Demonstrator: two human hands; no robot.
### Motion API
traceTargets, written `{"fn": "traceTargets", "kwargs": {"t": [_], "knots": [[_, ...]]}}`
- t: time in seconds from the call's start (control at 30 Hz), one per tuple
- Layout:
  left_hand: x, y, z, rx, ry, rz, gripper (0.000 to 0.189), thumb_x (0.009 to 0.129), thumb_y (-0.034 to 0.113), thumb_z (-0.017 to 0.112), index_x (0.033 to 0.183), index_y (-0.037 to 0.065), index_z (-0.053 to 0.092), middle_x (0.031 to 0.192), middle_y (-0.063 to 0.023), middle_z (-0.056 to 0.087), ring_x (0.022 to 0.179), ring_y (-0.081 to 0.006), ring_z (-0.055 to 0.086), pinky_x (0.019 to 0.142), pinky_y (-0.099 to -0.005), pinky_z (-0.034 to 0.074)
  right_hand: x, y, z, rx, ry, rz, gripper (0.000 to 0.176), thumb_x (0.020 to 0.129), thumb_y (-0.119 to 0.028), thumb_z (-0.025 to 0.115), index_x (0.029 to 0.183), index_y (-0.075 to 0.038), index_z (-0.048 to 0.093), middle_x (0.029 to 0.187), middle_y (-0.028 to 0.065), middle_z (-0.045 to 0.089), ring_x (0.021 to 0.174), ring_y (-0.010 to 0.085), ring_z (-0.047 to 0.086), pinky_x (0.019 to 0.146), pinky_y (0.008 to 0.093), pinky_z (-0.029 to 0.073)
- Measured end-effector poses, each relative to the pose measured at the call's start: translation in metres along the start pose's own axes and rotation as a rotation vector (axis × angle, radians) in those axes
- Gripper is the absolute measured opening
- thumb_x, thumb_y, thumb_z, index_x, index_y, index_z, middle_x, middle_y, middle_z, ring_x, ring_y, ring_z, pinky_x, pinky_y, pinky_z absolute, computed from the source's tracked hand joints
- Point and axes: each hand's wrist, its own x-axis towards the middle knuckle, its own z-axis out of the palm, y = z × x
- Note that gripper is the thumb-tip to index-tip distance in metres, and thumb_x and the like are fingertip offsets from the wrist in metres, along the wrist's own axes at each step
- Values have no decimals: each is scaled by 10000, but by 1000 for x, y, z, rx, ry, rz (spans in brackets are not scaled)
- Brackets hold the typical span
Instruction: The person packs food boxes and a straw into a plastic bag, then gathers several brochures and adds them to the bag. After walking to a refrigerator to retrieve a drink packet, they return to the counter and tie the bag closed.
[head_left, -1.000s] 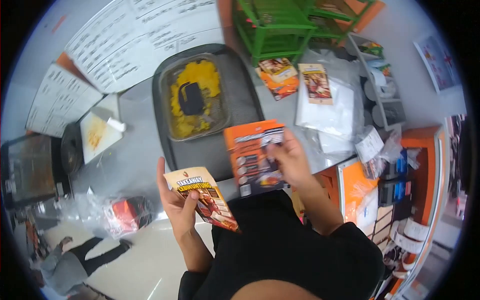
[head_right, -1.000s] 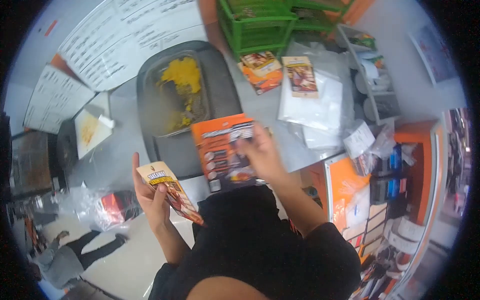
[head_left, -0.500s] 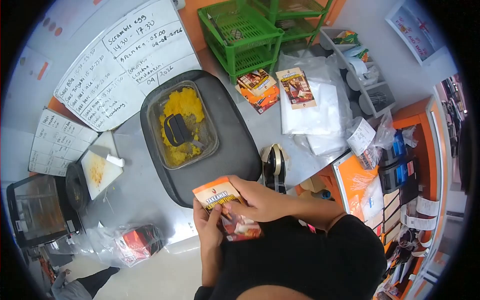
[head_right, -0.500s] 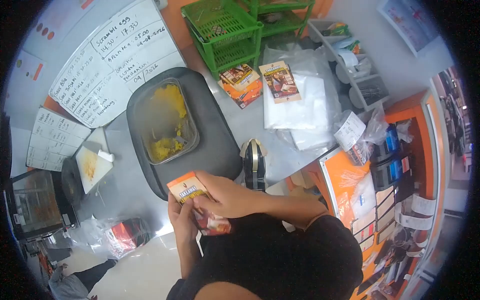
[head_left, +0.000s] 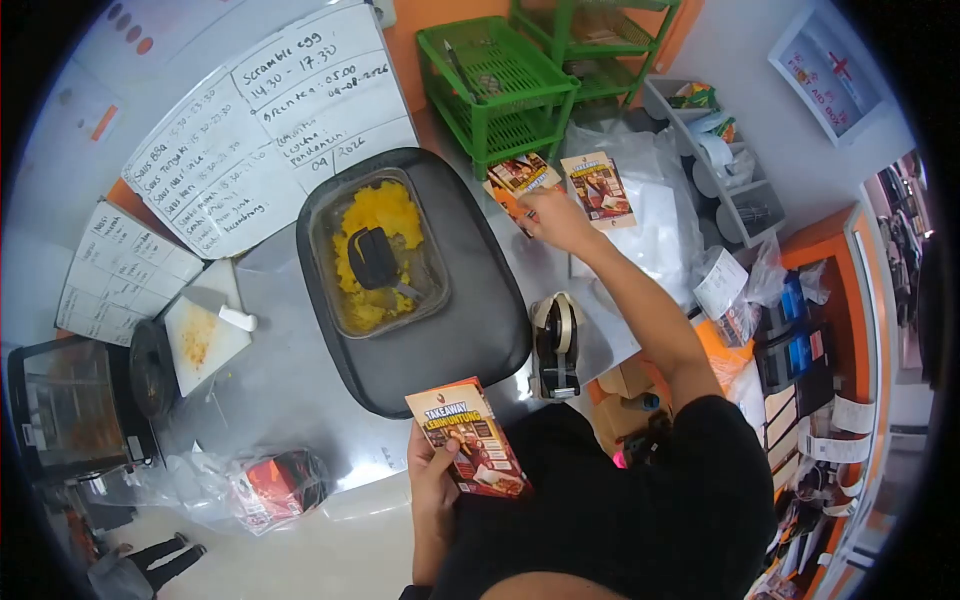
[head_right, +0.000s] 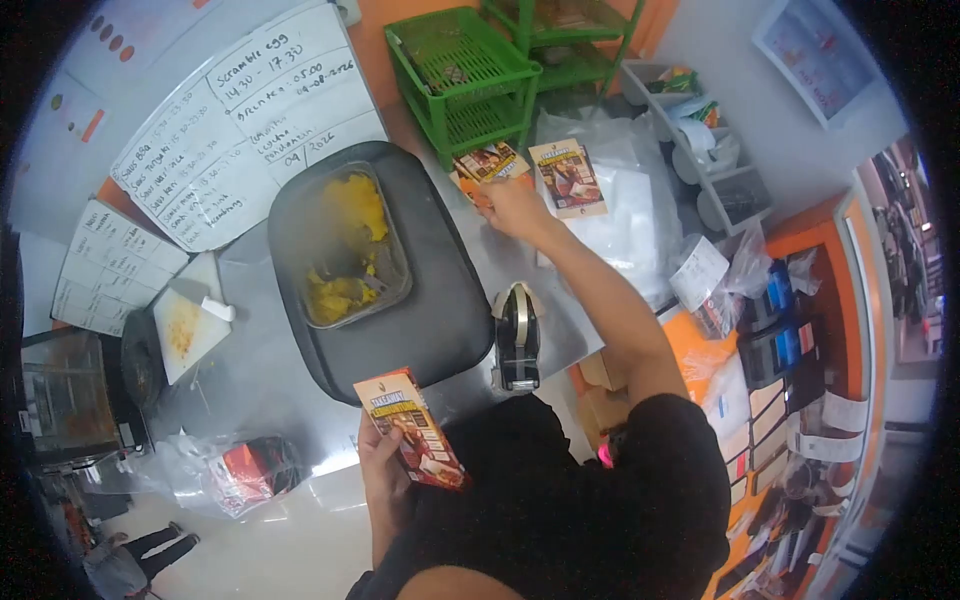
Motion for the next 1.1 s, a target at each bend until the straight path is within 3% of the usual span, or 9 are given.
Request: {"fn": "traceTargets", "kwargs": {"t": [0.2,0.23,0.27,0.47,0.7,0.77,0.87,0.93,1.1], "knots": [[8,3,-24,213,114,80,430,867,28,672,1248,-21,478,1056,-122,660,928,-188,657,813,-330,545,17,20,44,-292,-121,101,424,804,-393,711,984,-10,682,1004,198,658,958,336,645,829,431,517],[9,10,-15,219,110,146,368,883,12,649,1218,-17,497,1029,-102,663,857,-145,648,761,-278,539,21,22,49,-284,-129,80,424,804,-393,711,984,-10,682,1004,198,658,958,336,645,829,431,517],[9,14,-10,227,105,204,308,899,-3,627,1187,-14,517,1001,-83,666,786,-101,639,709,-226,534,21,25,55,-310,-105,55,390,820,-373,690,963,-9,677,981,195,661,929,337,650,807,430,525],[15,16,-17,225,108,265,391,905,-14,615,1267,-31,470,1114,-109,646,1012,-165,625,899,-292,502,22,22,58,-431,-118,-12,161,820,-118,570,877,-7,670,910,209,669,822,342,687,709,438,565],[13,15,-30,451,55,468,300,879,-44,636,1169,-35,561,1091,-128,648,907,-145,643,795,-263,533,21,21,56,-390,-146,14,267,797,-146,587,1015,8,609,1052,201,630,858,359,659,753,438,553],[13,21,-23,489,30,546,280,871,-52,642,1143,-34,578,1071,-134,654,879,-143,647,760,-257,540,18,27,52,-330,212,-154,256,806,-137,581,1019,5,587,998,196,638,842,372,648,747,444,542],[14,26,-15,355,201,393,265,852,-70,655,1106,-31,590,1015,-137,669,854,-151,655,724,-252,547,17,21,33,-176,392,-100,204,832,-127,565,995,-4,582,900,198,643,741,391,646,691,456,534],[18,23,-21,270,183,416,336,834,0,706,1136,-42,565,1053,-116,670,935,-171,646,849,-300,509,15,16,16,-91,398,-20,186,835,-111,557,983,1,573,875,210,636,746,398,640,686,462,521],[21,11,-42,293,161,448,250,810,-13,721,1006,-9,567,1013,-149,671,874,-197,668,813,-315,536,7,13,-5,173,544,88,130,850,-53,548,970,-5,559,838,212,643,763,368,654,654,431,509]]}}
